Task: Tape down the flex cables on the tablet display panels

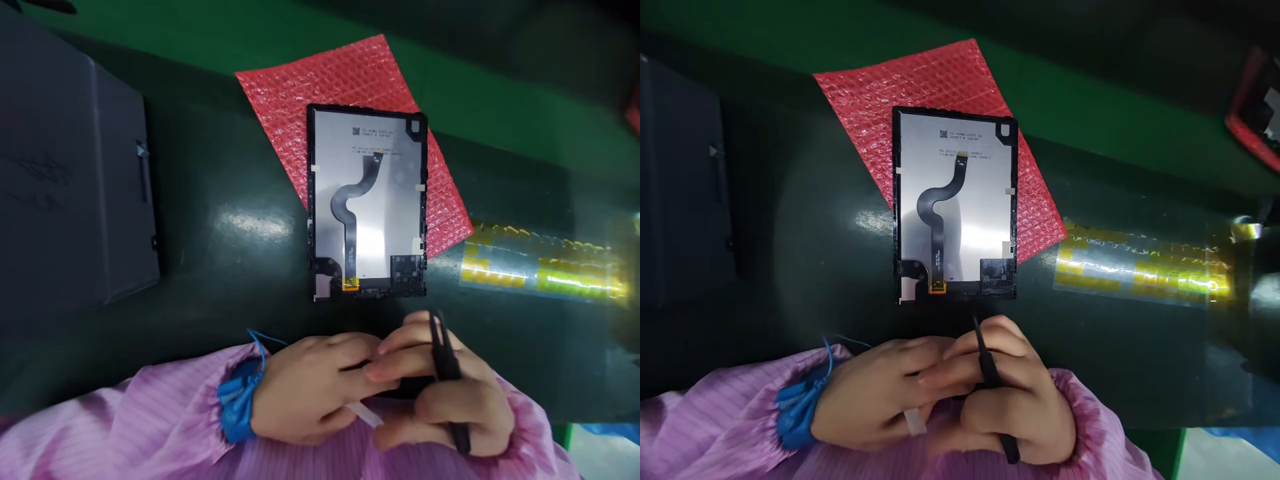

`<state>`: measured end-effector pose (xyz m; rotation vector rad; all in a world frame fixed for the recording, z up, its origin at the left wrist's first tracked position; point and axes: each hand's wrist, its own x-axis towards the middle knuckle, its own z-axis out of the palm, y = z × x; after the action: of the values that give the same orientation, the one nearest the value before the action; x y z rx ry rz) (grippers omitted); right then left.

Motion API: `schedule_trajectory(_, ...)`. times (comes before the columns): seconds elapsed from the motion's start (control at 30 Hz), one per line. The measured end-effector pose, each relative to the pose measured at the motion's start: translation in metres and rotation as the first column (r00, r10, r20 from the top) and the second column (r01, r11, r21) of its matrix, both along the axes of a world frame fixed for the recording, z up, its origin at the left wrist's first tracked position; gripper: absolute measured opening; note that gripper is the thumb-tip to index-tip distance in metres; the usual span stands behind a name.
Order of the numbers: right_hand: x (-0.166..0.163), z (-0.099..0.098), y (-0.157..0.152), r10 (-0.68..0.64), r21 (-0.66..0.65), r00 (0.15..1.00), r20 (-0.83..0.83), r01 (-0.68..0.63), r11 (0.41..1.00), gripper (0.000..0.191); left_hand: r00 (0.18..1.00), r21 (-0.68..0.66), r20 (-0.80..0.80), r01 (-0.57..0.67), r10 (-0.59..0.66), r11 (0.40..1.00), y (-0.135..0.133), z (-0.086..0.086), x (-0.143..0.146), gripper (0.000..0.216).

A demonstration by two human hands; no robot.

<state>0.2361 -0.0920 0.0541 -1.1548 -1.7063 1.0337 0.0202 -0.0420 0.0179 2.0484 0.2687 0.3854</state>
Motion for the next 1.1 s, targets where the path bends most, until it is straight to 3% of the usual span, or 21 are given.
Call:
schedule_trajectory(0.07, -0.008, 0.003, 0.004, 0.054, 0.036, 0.998, 0.036, -0.055, 0.998, 0.024, 1.0, -0.045, -0.025, 0.006, -0.007, 0.999, -0.001, -0.001, 0.001, 0.023)
schedule_trajectory(0.2, -0.014, 0.014, 0.012, 0.076, -0.027, 0.997, -0.028, -0.076, 0.997, 0.032, 1.0, -0.144, 0.003, -0.029, 0.03, 0.989, 0.007, 0.0, 0.002, 0.02)
schedule_trajectory(0.3, -0.01, 0.027, 0.034, -0.071, -0.17, 0.989, -0.13, 0.048, 0.984, 0.036, 0.991, -0.158, 0.064, -0.106, 0.117, 0.982, 0.021, 0.002, 0.0, 0.036)
schedule_trajectory(0.4, -0.007, 0.026, 0.068, -0.219, -0.276, 0.973, -0.073, 0.191, 0.942, 0.038, 0.959, 0.033, 0.155, -0.247, 0.239, 0.968, 0.045, 0.002, -0.009, 0.038)
schedule_trajectory(0.5, -0.008, 0.006, 0.1, -0.187, -0.325, 0.981, -0.044, 0.163, 0.932, 0.045, 0.928, 0.292, 0.143, -0.372, 0.344, 0.881, 0.073, 0.0, -0.023, 0.034)
schedule_trajectory(0.57, -0.01, -0.009, 0.115, -0.168, -0.327, 0.984, -0.055, 0.141, 0.934, 0.048, 0.905, 0.395, 0.11, -0.42, 0.412, 0.817, 0.089, -0.003, -0.031, 0.033)
schedule_trajectory(0.77, -0.01, -0.025, 0.136, -0.173, -0.26, 0.984, 0.033, 0.176, 0.949, 0.048, 0.841, 0.507, 0.026, -0.477, 0.54, 0.718, 0.104, -0.01, -0.035, 0.035)
schedule_trajectory(1.1, -0.01, -0.025, 0.146, -0.18, -0.193, 0.98, 0.091, 0.194, 0.962, 0.043, 0.832, 0.675, -0.055, -0.376, 0.552, 0.634, 0.096, -0.013, -0.025, 0.037)
